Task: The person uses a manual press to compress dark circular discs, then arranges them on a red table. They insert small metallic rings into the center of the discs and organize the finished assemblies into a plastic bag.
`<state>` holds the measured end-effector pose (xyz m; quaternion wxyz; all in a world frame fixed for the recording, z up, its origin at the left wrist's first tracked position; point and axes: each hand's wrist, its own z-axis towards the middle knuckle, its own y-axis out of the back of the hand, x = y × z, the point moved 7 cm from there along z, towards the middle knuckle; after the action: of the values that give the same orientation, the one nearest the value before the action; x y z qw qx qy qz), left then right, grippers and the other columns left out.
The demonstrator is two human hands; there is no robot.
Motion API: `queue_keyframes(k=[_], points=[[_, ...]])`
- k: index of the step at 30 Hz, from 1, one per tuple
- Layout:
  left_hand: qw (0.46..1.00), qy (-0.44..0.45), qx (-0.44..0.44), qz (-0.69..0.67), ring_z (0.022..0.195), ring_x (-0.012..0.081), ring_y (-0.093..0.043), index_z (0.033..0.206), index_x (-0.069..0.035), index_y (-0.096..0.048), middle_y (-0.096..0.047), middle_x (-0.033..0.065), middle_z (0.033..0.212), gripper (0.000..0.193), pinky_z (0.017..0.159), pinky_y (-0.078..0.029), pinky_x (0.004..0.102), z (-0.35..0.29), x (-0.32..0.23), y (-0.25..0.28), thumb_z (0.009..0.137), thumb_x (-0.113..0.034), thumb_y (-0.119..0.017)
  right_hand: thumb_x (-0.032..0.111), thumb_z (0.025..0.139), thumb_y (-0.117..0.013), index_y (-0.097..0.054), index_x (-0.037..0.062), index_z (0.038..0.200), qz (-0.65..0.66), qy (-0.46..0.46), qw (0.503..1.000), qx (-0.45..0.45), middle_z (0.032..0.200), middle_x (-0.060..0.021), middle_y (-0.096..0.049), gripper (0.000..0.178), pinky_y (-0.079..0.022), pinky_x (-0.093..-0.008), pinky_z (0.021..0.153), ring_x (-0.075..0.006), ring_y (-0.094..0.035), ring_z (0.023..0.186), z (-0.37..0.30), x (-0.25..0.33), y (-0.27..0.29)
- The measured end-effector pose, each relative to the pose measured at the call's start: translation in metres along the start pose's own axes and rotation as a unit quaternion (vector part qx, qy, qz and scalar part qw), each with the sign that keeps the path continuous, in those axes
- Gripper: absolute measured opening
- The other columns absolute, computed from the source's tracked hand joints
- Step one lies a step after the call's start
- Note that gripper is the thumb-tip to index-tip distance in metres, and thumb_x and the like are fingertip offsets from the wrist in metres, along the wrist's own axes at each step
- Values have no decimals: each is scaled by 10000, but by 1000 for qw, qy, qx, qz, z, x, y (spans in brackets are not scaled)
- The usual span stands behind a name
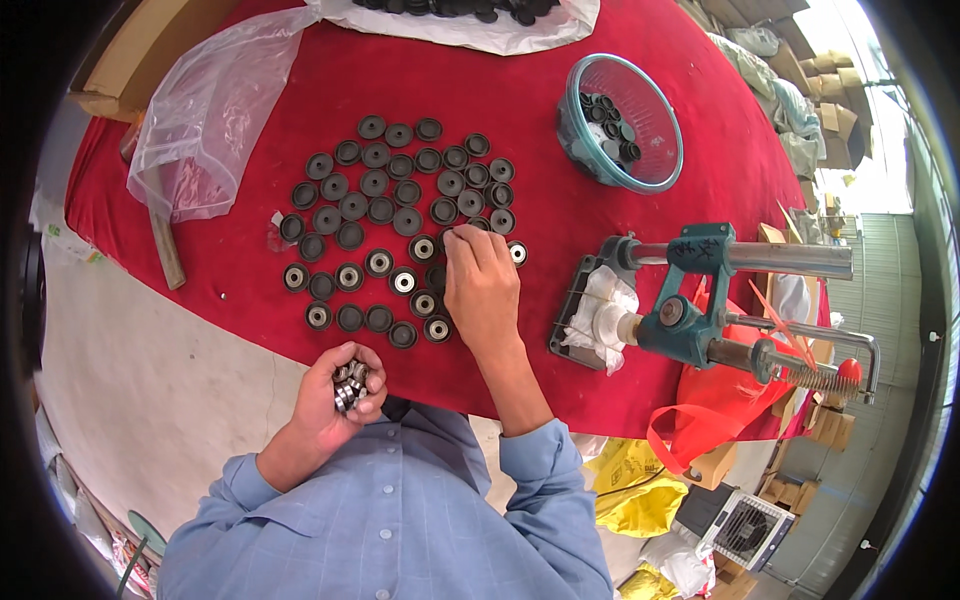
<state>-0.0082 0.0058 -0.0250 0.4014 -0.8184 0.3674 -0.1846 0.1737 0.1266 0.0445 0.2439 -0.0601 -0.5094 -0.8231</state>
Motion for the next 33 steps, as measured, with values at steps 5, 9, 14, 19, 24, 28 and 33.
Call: queue_keyframes(k=[5,9,14,19,24,28,33], points=[[1000,1,14,-15,611,202,-579,1039,-30,-683,-655,123,854,363,447,-370,267,0,0,0,1097,-347,-514,-38,836,-679,-728,-6,1233,-58,18,998,21,1232,-103,-693,401,-548,-429,948,-301,-657,1094,-13,6,0],[1000,1,11,-22,611,205,-582,1043,-27,-681,-656,126,857,369,452,-379,268,0,-1,-2,1099,-349,-510,-38,818,-651,-716,-16,1298,-110,17,993,47,1293,-110,-687,484,-524,-447,1000,-301,-648,1146,-15,17,2],[1000,-4,2,-31,648,220,-617,1042,-30,-677,-671,137,887,361,454,-414,276,0,-1,0,1102,-344,-509,-22,811,-653,-719,-15,1298,-172,12,983,65,1312,-118,-682,491,-493,-447,1019,-283,-647,1162,-20,29,0],[999,-13,-4,-33,733,244,-682,1062,-33,-679,-708,159,960,353,514,-510,299,0,-1,-2,1107,-334,-499,7,796,-681,-750,49,1229,-133,3,989,68,1261,-46,-703,441,-460,-443,1019,-253,-652,1142,-10,13,4],[999,-13,24,-24,951,305,-759,1156,-2,-688,-748,206,1142,398,735,-642,381,4,-2,1,1121,-324,-457,23,819,-676,-745,78,1226,-152,-7,986,60,1209,-18,-719,416,-430,-459,1048,-253,-644,1167,-7,17,2],[999,-23,7,-31,1086,321,-749,1249,18,-660,-735,218,1237,427,880,-658,431,3,-3,-9,1126,-329,-444,-36,833,-675,-738,69,1238,-41,-30,998,30,1196,-78,-716,423,-489,-464,1012,-304,-658,1133,-12,17,19],[998,-23,2,-53,1162,305,-724,1292,6,-643,-721,189,1267,401,968,-637,487,5,-3,-12,1118,-311,-470,-53,816,-714,-722,43,1268,227,-14,963,146,1181,-126,-694,462,-549,-436,901,-342,-674,1038,-35,83,43]])
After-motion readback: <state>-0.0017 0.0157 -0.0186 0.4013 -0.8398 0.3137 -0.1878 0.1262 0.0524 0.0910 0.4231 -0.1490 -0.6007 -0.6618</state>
